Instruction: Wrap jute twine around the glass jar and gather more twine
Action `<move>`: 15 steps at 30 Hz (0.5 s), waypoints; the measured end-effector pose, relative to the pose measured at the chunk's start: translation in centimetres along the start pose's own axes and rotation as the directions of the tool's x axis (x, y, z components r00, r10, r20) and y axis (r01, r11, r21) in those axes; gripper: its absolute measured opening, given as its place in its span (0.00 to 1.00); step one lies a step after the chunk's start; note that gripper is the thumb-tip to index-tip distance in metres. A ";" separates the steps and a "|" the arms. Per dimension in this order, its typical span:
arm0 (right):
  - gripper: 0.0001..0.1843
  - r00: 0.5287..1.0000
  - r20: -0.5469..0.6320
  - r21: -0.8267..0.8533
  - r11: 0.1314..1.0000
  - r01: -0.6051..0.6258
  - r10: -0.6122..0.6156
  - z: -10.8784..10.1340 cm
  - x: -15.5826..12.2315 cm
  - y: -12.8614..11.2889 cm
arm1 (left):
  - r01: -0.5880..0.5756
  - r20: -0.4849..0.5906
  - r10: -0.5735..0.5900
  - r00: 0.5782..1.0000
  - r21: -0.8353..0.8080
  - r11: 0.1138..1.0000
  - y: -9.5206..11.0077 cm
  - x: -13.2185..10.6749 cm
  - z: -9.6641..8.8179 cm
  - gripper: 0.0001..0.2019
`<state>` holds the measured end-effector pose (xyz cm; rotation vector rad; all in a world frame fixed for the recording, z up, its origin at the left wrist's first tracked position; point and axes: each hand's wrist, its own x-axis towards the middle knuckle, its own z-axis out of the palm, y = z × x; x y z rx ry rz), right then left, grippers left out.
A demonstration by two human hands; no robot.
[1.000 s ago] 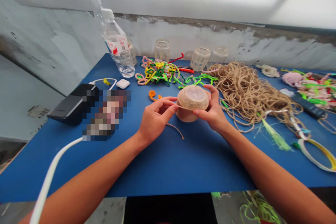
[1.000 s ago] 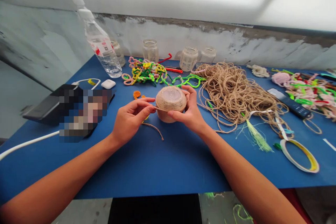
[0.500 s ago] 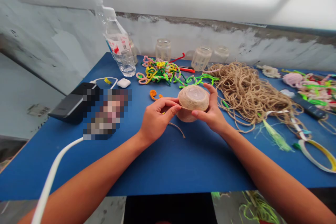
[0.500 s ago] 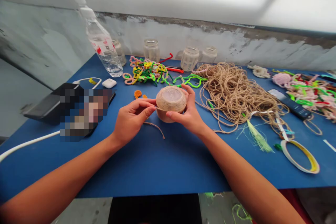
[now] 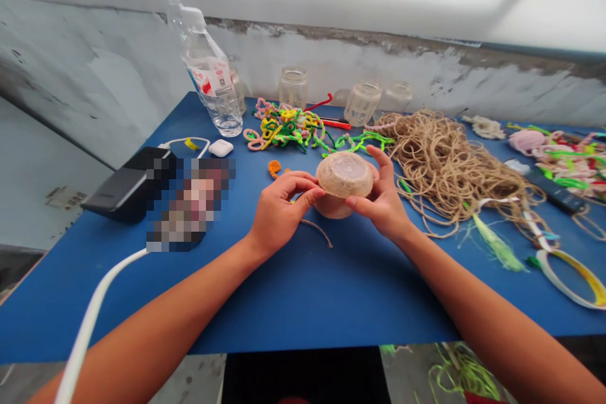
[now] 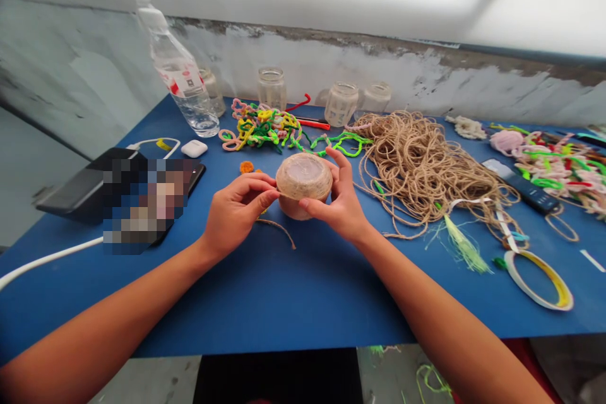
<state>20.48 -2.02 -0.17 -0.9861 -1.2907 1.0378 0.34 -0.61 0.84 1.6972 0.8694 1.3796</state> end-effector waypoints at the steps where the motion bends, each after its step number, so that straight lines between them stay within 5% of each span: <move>1: 0.61 1.000 0.009 0.000 1.000 0.003 -0.003 0.0 0.0 0.1 | -0.002 0.005 0.002 1.000 0.003 1.000 0.0 0.0 0.0 0.08; 15: 0.61 0.998 -0.057 -0.058 0.998 0.028 -0.031 0.3 -0.2 0.0 | -0.137 0.076 0.129 0.989 0.101 0.985 0.2 0.0 -0.2 0.08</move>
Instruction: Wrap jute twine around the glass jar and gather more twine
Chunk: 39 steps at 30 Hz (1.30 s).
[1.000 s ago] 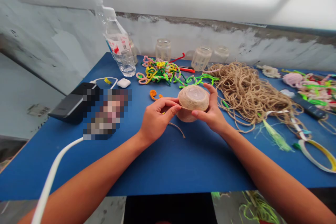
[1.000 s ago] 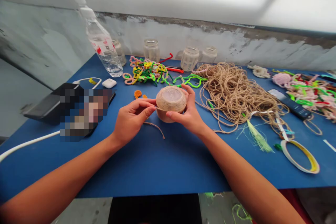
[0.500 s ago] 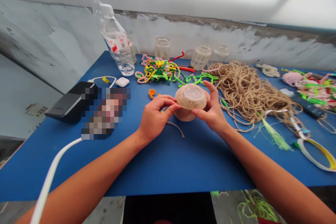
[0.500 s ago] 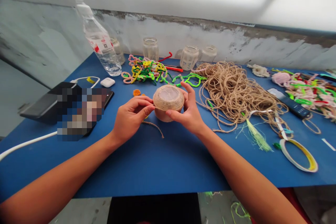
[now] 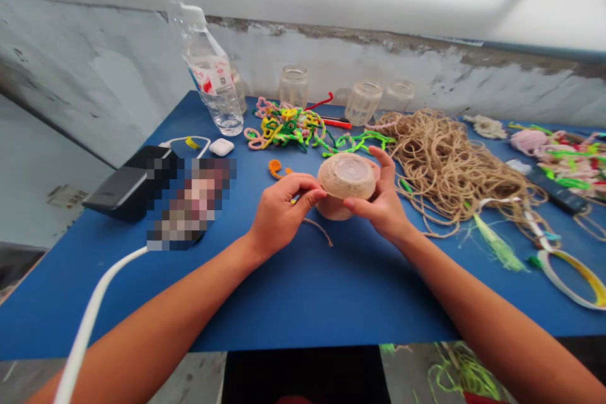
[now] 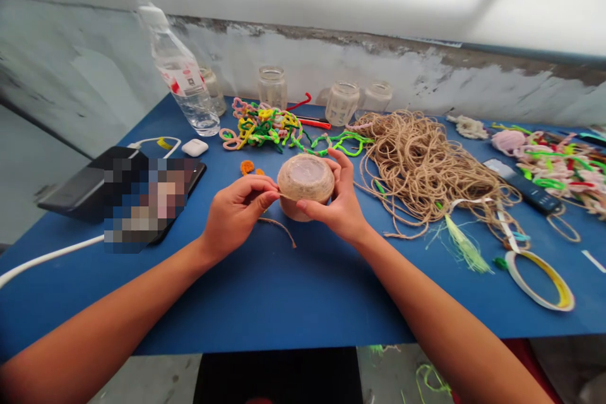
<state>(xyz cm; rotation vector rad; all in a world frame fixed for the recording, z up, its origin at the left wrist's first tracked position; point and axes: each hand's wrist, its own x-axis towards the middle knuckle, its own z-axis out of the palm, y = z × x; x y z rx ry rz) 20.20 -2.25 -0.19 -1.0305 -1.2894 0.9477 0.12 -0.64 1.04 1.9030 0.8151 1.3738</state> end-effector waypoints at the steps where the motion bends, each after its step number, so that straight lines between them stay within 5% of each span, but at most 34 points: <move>1: 0.61 1.000 0.001 0.010 1.000 -0.004 0.004 0.0 0.0 0.0 | -0.017 0.001 0.017 1.000 0.013 1.000 0.0 0.1 0.0 0.08; 14: 0.60 0.996 0.079 0.095 0.995 -0.037 0.029 0.0 -0.2 0.1 | 0.045 -0.013 -0.045 0.999 0.018 0.999 -0.3 0.1 -0.1 0.11; 21: 0.59 0.999 0.016 -0.071 0.996 0.051 -0.050 0.1 -0.2 0.0 | 0.070 -0.011 -0.070 0.997 0.004 0.998 0.2 0.1 -0.1 0.11; 30: 0.61 0.998 0.065 0.043 0.999 -0.017 0.014 0.0 -0.2 -0.2 | 0.138 -0.037 -0.140 0.989 -0.044 0.989 0.5 0.0 0.0 0.12; 39: 0.63 0.999 0.032 0.003 1.000 0.002 -0.002 -0.1 -0.3 -0.2 | 0.087 -0.028 -0.084 0.996 0.129 0.988 0.0 0.5 -0.4 0.18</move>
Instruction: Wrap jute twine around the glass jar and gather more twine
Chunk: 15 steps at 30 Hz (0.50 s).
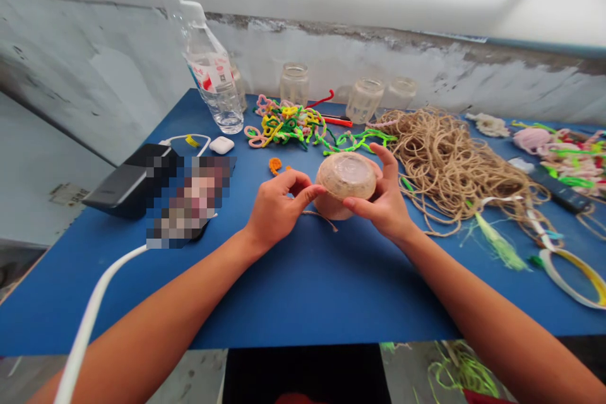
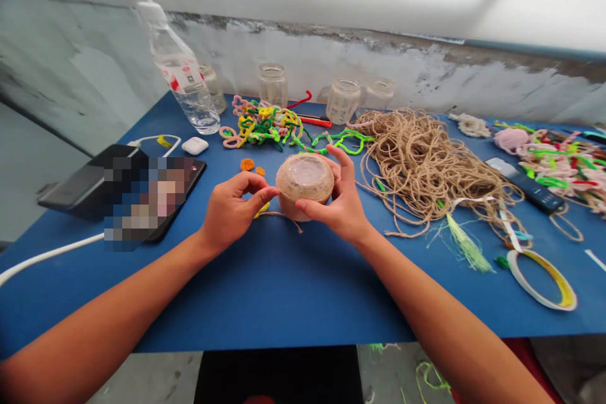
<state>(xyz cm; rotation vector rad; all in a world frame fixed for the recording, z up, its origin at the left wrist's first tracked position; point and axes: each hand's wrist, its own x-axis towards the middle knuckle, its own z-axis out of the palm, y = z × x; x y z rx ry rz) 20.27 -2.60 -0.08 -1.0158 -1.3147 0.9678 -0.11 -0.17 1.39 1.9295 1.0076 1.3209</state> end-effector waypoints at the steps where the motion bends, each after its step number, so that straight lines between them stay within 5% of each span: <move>1: 0.63 1.000 -0.001 0.004 1.000 0.000 0.000 0.0 0.0 0.0 | -0.009 -0.014 0.009 1.000 0.020 1.000 -0.1 0.0 0.0 0.18; 15: 0.58 0.995 -0.024 -0.072 0.993 0.096 -0.098 -0.5 0.4 -0.1 | 0.121 0.076 -0.107 0.991 -0.222 0.967 -0.1 -0.1 0.3 0.14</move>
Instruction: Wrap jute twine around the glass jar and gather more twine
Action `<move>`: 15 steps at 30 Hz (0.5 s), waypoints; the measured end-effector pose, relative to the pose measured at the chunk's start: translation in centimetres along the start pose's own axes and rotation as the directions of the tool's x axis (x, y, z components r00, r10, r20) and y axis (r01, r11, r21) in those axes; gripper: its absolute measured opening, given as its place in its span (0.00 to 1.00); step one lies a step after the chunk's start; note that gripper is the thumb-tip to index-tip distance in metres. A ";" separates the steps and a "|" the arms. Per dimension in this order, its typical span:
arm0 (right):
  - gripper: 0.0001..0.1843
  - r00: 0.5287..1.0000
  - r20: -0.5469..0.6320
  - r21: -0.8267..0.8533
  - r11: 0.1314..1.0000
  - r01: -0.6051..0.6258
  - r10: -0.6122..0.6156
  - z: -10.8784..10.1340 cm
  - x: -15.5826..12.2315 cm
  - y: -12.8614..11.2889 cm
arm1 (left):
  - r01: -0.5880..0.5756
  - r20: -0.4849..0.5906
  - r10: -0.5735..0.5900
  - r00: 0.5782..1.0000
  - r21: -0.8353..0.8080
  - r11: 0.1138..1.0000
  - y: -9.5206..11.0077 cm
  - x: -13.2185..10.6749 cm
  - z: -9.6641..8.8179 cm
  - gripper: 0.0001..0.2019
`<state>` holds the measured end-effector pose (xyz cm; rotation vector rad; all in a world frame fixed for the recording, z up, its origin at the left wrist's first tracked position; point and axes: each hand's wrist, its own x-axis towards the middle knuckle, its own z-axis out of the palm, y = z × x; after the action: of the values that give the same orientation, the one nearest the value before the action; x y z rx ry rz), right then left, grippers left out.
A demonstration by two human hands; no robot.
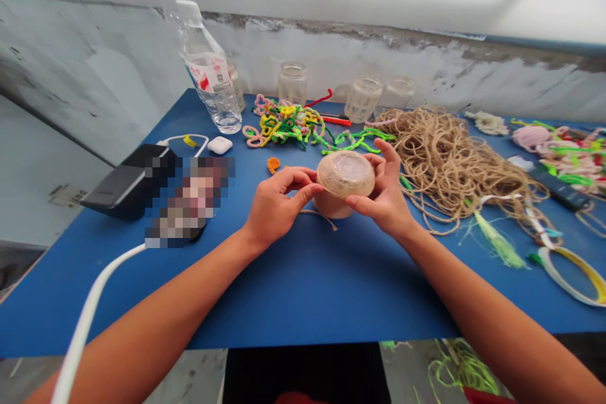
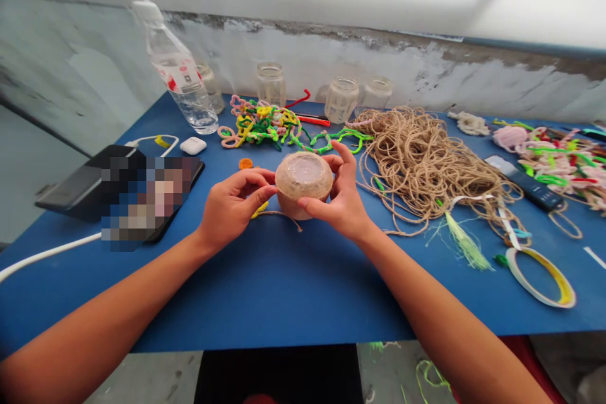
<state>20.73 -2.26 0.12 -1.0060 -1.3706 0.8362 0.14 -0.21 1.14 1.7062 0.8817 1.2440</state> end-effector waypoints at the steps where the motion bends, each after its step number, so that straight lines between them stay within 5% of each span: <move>1: 0.59 1.000 0.007 0.017 1.000 -0.008 0.008 -0.1 0.1 0.0 | -0.003 -0.001 0.003 1.000 0.001 1.000 0.0 0.0 0.0 0.13; 15: 0.62 0.996 0.072 0.045 0.997 -0.060 0.057 0.0 -0.1 0.0 | -0.060 -0.044 0.067 0.997 0.142 0.988 0.3 -0.9 0.3 0.12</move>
<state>20.73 -2.38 0.03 -0.9918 -1.3808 0.9516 0.21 -1.23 1.01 1.8342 0.9710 1.2963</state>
